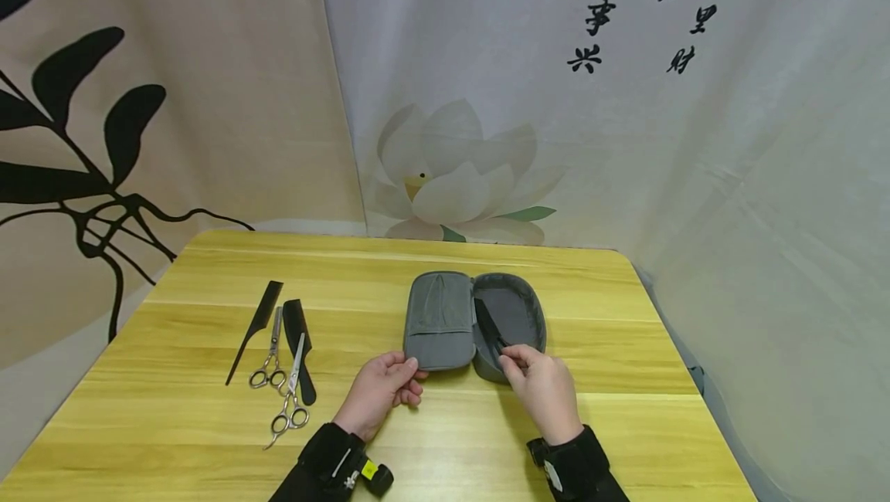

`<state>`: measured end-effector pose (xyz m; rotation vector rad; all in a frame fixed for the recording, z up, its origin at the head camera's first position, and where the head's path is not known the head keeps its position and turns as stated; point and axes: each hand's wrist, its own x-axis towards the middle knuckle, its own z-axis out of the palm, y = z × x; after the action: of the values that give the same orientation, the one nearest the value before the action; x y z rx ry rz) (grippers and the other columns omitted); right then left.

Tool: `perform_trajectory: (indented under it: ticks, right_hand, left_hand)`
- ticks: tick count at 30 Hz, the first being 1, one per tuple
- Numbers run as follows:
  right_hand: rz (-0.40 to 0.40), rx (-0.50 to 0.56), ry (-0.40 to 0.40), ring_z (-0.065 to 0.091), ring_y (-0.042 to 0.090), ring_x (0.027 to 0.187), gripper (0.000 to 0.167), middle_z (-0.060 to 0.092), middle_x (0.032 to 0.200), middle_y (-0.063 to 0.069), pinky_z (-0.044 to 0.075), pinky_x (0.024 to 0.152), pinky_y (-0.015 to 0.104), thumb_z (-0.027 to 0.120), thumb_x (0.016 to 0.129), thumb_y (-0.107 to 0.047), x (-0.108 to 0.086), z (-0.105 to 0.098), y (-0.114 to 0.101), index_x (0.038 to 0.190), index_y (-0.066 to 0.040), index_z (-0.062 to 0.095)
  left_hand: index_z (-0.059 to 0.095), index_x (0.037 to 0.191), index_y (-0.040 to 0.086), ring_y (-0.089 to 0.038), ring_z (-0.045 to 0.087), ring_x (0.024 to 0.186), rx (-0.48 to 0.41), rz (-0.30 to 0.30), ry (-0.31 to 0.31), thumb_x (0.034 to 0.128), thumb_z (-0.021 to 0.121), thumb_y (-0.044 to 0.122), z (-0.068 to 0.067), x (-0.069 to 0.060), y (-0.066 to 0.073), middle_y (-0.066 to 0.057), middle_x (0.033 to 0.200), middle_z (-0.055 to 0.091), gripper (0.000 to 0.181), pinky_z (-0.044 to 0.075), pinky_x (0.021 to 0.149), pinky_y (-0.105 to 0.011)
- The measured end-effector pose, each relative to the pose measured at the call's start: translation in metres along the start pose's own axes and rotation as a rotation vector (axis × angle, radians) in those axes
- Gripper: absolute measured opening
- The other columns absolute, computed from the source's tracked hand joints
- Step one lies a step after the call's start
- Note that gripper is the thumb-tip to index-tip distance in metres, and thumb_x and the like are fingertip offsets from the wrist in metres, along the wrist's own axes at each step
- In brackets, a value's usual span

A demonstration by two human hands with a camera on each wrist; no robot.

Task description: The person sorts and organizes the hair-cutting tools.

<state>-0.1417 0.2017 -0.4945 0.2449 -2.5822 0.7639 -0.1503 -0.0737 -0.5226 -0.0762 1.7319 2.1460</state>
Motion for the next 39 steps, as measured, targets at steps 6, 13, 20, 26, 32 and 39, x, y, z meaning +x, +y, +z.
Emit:
perform_trajectory:
  ticks: [6, 13, 20, 26, 32, 39]
  right_hand:
    - [0.042, -0.008, -0.107, 0.062, 0.000, 0.058, 0.008, 0.079, 0.082, -0.005, 0.047, 0.055, 0.019, 0.085, 0.093, -0.021, -0.001, -0.003, 0.000, 0.099, -0.016, 0.084]
    - [0.103, 0.130, -0.432, 0.049, -0.001, 0.058, 0.033, 0.072, 0.091, -0.008, 0.042, 0.056, 0.021, 0.082, 0.096, -0.029, 0.003, -0.025, 0.005, 0.125, -0.015, 0.078]
    - [0.107, 0.248, -0.591, 0.048, 0.003, 0.058, 0.041, 0.060, 0.070, -0.004, 0.042, 0.054, 0.022, 0.076, 0.100, -0.017, 0.008, -0.039, 0.014, 0.140, -0.006, 0.070]
    - [0.177, 0.228, -0.414, 0.067, 0.000, 0.079, 0.029, 0.079, 0.099, -0.005, 0.054, 0.067, 0.021, 0.080, 0.096, -0.011, 0.007, -0.031, 0.013, 0.124, -0.011, 0.079]
    - [0.170, 0.201, -0.300, 0.074, 0.008, 0.083, 0.012, 0.081, 0.093, -0.007, 0.057, 0.070, 0.023, 0.085, 0.090, -0.012, 0.006, -0.026, 0.011, 0.100, -0.018, 0.085]
    - [0.123, 0.152, -0.280, 0.080, 0.020, 0.096, 0.013, 0.083, 0.100, -0.005, 0.061, 0.077, 0.027, 0.081, 0.094, -0.010, 0.005, -0.023, 0.010, 0.103, -0.017, 0.086]
  left_hand:
    - [0.050, 0.137, -0.012, -0.012, 0.068, 0.077, 0.001, -0.004, 0.008, 0.1124, 0.057, 0.015, 0.000, 0.000, -0.001, -0.015, 0.107, 0.074, 0.037, 0.063, 0.068, -0.024]
    - [0.050, 0.136, -0.012, -0.012, 0.068, 0.077, -0.004, -0.006, 0.007, 0.1124, 0.057, 0.016, -0.001, 0.000, -0.004, -0.014, 0.106, 0.074, 0.038, 0.063, 0.068, -0.024]
    - [0.051, 0.134, -0.012, -0.013, 0.069, 0.076, -0.005, 0.002, 0.006, 0.1121, 0.058, 0.017, -0.001, 0.000, -0.005, -0.016, 0.106, 0.073, 0.037, 0.063, 0.068, -0.025]
    - [0.050, 0.134, -0.012, -0.013, 0.069, 0.076, -0.003, 0.002, -0.001, 0.1121, 0.058, 0.017, 0.000, 0.001, -0.003, -0.015, 0.106, 0.073, 0.037, 0.063, 0.068, -0.024]
    - [0.050, 0.135, -0.012, -0.012, 0.068, 0.077, -0.004, 0.002, -0.003, 0.1123, 0.057, 0.017, -0.001, 0.001, -0.002, -0.013, 0.105, 0.074, 0.037, 0.063, 0.068, -0.024]
    - [0.050, 0.135, -0.012, -0.013, 0.069, 0.077, -0.003, 0.001, -0.004, 0.1122, 0.058, 0.017, -0.002, 0.002, -0.003, -0.013, 0.105, 0.074, 0.038, 0.063, 0.068, -0.025]
